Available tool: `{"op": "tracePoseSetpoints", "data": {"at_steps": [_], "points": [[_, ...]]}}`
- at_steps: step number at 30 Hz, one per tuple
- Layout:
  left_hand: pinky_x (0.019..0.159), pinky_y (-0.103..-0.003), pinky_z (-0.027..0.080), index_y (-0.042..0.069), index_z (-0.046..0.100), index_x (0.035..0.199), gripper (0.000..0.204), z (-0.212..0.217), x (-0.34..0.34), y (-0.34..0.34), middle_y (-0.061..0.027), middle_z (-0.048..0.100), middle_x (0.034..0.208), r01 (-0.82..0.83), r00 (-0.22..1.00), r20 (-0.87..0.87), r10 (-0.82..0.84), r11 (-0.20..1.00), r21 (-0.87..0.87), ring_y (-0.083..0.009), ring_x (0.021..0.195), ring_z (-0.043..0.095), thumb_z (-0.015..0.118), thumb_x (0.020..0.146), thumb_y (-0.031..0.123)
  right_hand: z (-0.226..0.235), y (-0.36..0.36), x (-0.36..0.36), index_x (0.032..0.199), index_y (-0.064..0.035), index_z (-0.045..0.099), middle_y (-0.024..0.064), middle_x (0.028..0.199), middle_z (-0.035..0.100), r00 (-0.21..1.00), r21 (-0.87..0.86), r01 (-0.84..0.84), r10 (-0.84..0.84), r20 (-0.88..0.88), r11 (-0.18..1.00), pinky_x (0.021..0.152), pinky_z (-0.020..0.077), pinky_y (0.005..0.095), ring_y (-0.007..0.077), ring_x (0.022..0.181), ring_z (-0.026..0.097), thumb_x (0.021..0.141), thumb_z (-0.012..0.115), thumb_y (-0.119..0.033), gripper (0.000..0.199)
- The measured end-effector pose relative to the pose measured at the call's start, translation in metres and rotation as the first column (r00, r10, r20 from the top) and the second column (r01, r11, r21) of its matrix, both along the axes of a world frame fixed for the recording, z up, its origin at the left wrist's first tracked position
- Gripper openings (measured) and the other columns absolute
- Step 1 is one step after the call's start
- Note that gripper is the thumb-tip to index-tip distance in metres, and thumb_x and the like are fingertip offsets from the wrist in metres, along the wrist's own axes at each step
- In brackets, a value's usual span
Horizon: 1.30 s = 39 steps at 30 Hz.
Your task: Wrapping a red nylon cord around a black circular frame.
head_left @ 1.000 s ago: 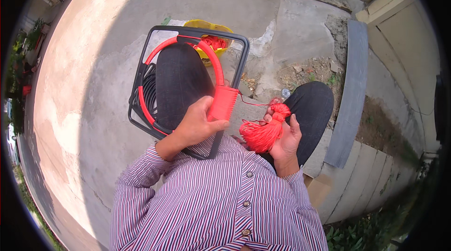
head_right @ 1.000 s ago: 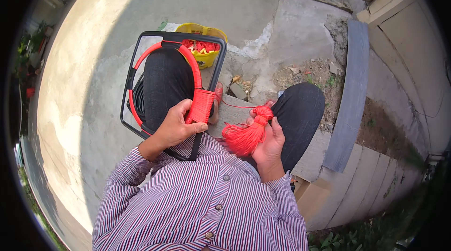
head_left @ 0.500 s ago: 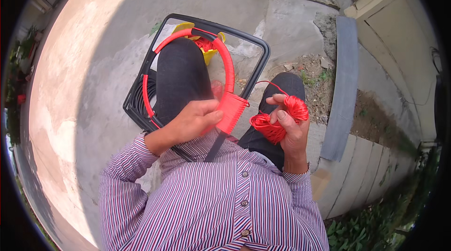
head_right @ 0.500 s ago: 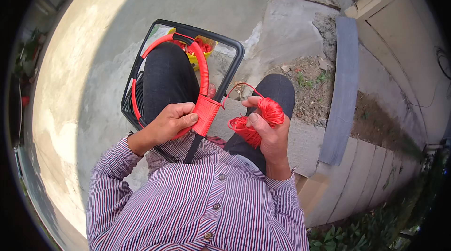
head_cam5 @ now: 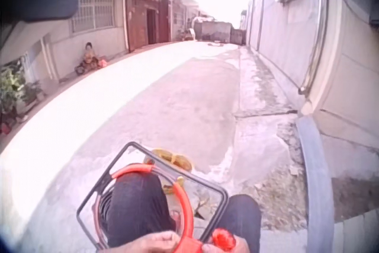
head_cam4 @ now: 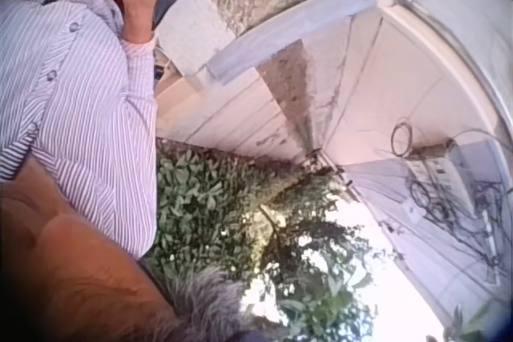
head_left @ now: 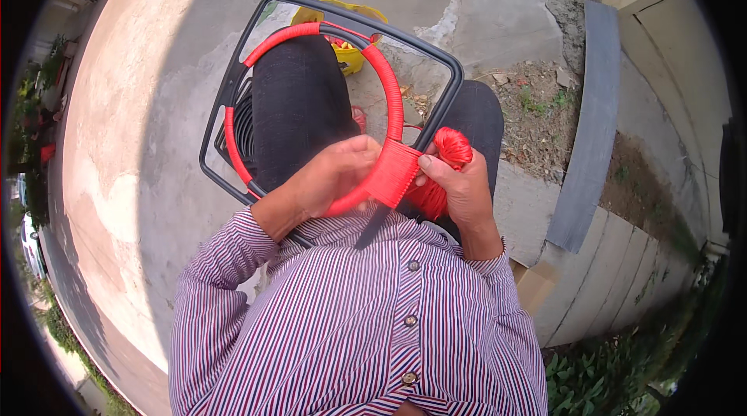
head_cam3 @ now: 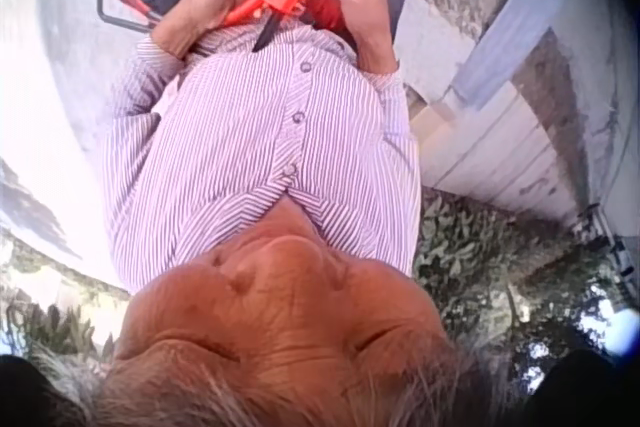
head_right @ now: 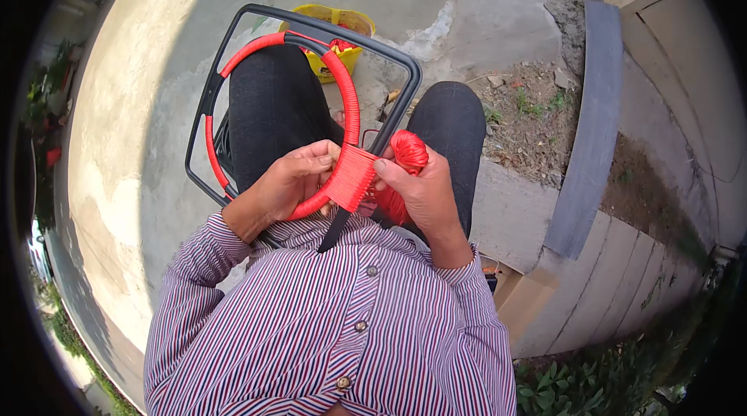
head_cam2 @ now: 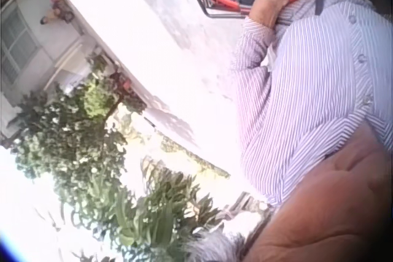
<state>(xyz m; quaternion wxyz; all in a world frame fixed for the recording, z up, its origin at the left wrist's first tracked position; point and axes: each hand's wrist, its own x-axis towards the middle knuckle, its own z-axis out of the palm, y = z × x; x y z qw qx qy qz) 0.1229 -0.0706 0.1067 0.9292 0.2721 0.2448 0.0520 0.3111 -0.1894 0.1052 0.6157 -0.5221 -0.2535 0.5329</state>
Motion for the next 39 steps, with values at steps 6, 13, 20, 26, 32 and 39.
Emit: {"op": "tracePoseSetpoints", "data": {"at_steps": [6, 13, 20, 26, 32, 39], "points": [[0.076, -0.031, 0.058, 0.002, 0.053, 0.105, 0.018, -0.003, 0.005, 0.003, -0.0107, 0.064, 0.097, -0.129, 0.991, -0.039, 0.128, 0.991, -0.022, -0.0173, 0.086, 0.067, 0.052, 0.090, 0.011, -0.006, 0.009, -0.006, 0.093, -0.0010, 0.059, 0.0030, 0.075, 0.063, 0.999, -0.036, -0.007, 0.006, -0.039, 0.999, 0.062, 0.0488, 0.0217, 0.0076, 0.065, 0.058, 0.085, 0.068, -0.006, 0.013], [0.083, -0.029, 0.054, 0.001, 0.056, 0.102, 0.017, -0.012, 0.023, 0.008, -0.0098, 0.065, 0.096, -0.225, 0.974, 0.035, 0.225, 0.974, 0.002, -0.0160, 0.088, 0.066, 0.058, 0.088, 0.011, -0.014, 0.015, -0.008, 0.090, -0.0023, 0.060, 0.0023, 0.072, 0.061, 0.999, -0.091, 0.003, -0.008, -0.053, 0.996, 0.059, 0.0471, 0.0217, 0.0080, 0.063, 0.057, 0.084, 0.069, -0.008, 0.012], [0.078, -0.026, 0.054, 0.001, 0.057, 0.098, 0.012, -0.023, 0.019, 0.000, -0.0073, 0.065, 0.089, -0.237, 0.971, 0.021, 0.237, 0.969, 0.070, -0.0136, 0.082, 0.066, 0.057, 0.089, 0.009, -0.022, 0.013, -0.005, 0.086, -0.0028, 0.060, 0.0021, 0.064, 0.059, 0.972, -0.058, 0.028, -0.040, -0.232, 0.998, 0.053, 0.0438, 0.0232, 0.0090, 0.055, 0.054, 0.085, 0.067, -0.009, 0.010], [0.077, -0.026, 0.054, 0.000, 0.056, 0.097, 0.013, -0.032, 0.021, 0.001, -0.0071, 0.065, 0.089, -0.235, 0.965, 0.114, 0.235, 0.972, -0.013, -0.0132, 0.080, 0.065, 0.054, 0.087, 0.008, -0.024, 0.009, -0.002, 0.084, -0.0026, 0.060, 0.0016, 0.062, 0.057, 0.986, -0.077, 0.014, -0.027, -0.162, 0.997, 0.052, 0.0422, 0.0232, 0.0088, 0.053, 0.053, 0.084, 0.067, -0.009, 0.010], [0.078, -0.027, 0.054, -0.002, 0.056, 0.100, 0.020, -0.032, 0.022, 0.004, -0.0088, 0.065, 0.090, -0.231, 0.972, 0.051, 0.229, 0.973, 0.023, -0.0145, 0.080, 0.065, 0.050, 0.082, 0.005, -0.027, 0.007, 0.002, 0.083, -0.0019, 0.061, 0.0015, 0.060, 0.056, 0.969, -0.069, 0.005, -0.022, -0.245, 0.998, 0.051, 0.0408, 0.0236, 0.0087, 0.052, 0.051, 0.081, 0.067, -0.007, 0.008], [0.081, -0.031, 0.054, -0.003, 0.056, 0.104, 0.028, -0.035, 0.026, 0.007, -0.0105, 0.064, 0.095, -0.204, 0.979, 0.009, 0.204, 0.978, 0.048, -0.0168, 0.084, 0.064, 0.048, 0.080, 0.009, -0.019, 0.005, 0.002, 0.082, -0.0014, 0.061, 0.0004, 0.061, 0.054, 0.994, -0.125, 0.026, -0.038, -0.099, 0.992, 0.051, 0.0398, 0.0234, 0.0078, 0.052, 0.050, 0.081, 0.066, -0.007, 0.008]]}}
